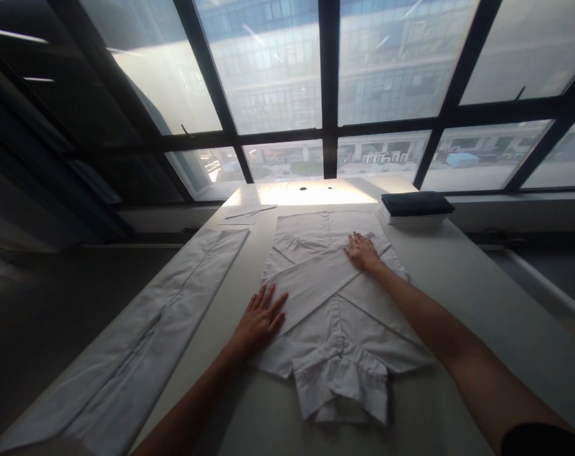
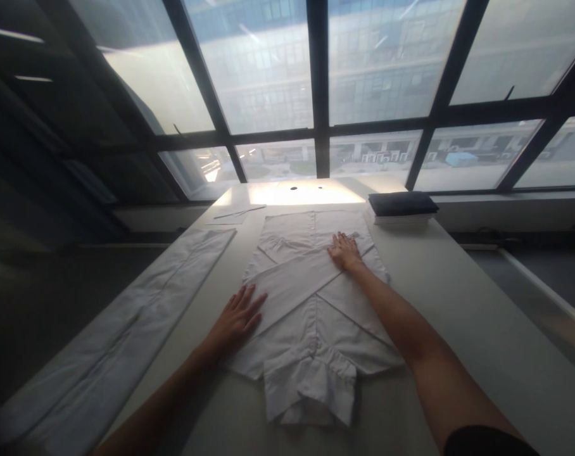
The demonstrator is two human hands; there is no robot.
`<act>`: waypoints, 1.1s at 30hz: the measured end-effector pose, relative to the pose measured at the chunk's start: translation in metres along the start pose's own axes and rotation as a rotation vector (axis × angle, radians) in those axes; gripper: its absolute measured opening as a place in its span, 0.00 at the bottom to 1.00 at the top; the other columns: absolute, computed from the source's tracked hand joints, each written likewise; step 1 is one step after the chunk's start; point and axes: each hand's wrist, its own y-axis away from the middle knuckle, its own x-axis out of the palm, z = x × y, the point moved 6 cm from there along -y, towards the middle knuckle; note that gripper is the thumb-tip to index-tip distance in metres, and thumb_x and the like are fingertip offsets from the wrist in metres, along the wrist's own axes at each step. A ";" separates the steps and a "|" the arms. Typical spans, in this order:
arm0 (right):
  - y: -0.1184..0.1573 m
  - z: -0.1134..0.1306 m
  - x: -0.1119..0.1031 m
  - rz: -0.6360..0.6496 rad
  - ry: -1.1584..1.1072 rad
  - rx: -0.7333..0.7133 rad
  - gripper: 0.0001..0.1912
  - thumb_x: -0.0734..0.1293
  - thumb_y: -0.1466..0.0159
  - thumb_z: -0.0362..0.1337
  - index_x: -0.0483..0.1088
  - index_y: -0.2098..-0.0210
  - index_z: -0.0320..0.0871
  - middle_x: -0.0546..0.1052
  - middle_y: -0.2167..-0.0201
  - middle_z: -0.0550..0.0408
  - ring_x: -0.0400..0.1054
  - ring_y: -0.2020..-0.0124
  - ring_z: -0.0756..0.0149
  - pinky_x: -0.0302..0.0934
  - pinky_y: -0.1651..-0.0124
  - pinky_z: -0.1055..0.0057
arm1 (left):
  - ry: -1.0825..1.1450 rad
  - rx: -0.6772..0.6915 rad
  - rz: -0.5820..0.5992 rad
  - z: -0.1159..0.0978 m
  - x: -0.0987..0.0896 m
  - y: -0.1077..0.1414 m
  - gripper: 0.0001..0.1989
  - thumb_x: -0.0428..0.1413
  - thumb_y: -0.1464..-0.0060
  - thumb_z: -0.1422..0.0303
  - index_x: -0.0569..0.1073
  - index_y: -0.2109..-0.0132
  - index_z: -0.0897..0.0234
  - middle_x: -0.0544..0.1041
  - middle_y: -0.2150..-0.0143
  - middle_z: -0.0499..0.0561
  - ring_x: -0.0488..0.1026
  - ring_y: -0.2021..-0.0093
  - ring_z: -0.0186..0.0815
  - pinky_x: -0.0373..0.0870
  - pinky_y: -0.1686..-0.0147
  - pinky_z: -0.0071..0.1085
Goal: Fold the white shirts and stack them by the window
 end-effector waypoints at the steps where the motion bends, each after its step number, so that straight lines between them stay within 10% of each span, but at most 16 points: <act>1: 0.000 0.001 0.000 0.001 0.000 -0.002 0.37 0.49 0.27 0.51 0.45 0.25 0.36 0.43 0.24 0.43 0.35 0.24 0.58 0.31 0.26 0.53 | -0.002 -0.002 -0.003 0.001 0.000 0.000 0.27 0.44 0.29 0.53 0.56 0.27 0.45 0.49 0.23 0.51 0.44 0.24 0.52 0.53 0.31 0.53; 19: 0.005 -0.010 0.000 -0.110 -0.049 0.211 0.35 0.50 0.27 0.49 0.50 0.26 0.38 0.48 0.25 0.40 0.37 0.25 0.54 0.33 0.28 0.49 | 0.037 -0.181 0.079 0.030 0.011 -0.003 0.33 0.40 0.30 0.51 0.51 0.25 0.60 0.49 0.24 0.57 0.47 0.25 0.49 0.48 0.31 0.56; 29: 0.001 -0.015 0.008 -0.133 -0.043 0.199 0.35 0.51 0.28 0.50 0.52 0.27 0.39 0.48 0.25 0.39 0.39 0.25 0.51 0.35 0.28 0.47 | 0.282 -0.288 -0.229 0.081 -0.015 -0.025 0.23 0.44 0.34 0.65 0.71 0.36 0.63 0.72 0.38 0.60 0.68 0.37 0.45 0.63 0.36 0.46; 33: 0.003 -0.015 0.006 -0.137 -0.045 0.195 0.35 0.50 0.28 0.50 0.53 0.27 0.39 0.49 0.25 0.39 0.39 0.25 0.52 0.35 0.28 0.48 | 0.241 -0.382 -0.109 0.081 -0.020 -0.057 0.16 0.49 0.34 0.64 0.79 0.48 0.60 0.73 0.43 0.58 0.70 0.43 0.46 0.66 0.40 0.46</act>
